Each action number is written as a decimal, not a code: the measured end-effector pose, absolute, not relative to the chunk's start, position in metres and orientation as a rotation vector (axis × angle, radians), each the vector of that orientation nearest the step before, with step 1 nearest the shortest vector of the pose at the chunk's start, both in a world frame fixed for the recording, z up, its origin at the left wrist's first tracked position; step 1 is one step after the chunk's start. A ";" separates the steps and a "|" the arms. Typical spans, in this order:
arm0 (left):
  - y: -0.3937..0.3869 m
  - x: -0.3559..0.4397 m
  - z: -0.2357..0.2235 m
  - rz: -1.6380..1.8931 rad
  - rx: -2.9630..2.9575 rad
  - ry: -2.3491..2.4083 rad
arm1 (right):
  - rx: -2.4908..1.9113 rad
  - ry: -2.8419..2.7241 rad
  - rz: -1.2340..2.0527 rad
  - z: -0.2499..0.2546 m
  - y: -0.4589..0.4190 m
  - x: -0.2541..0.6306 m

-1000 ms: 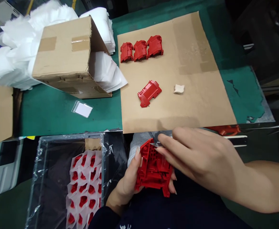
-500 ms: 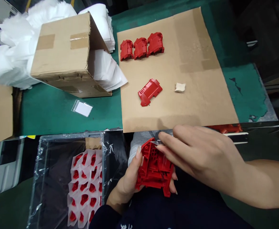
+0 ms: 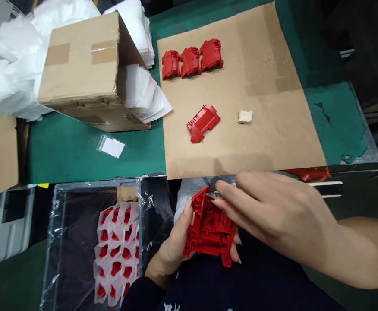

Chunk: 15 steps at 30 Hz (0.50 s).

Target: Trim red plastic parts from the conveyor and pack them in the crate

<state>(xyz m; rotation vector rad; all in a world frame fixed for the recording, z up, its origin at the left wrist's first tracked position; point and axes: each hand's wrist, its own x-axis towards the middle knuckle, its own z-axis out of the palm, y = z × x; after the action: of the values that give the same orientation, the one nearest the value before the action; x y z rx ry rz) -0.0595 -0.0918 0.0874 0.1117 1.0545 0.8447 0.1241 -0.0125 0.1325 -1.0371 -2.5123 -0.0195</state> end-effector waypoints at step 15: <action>-0.074 -0.051 0.090 0.739 0.121 0.622 | -1.141 -2.407 0.175 0.126 0.000 0.126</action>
<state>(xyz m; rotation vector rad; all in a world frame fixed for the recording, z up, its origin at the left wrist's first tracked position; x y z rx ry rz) -0.0509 -0.0736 0.0904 0.1213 0.6217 0.7391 0.1261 -0.0002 0.1263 -1.1414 -2.4067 0.1754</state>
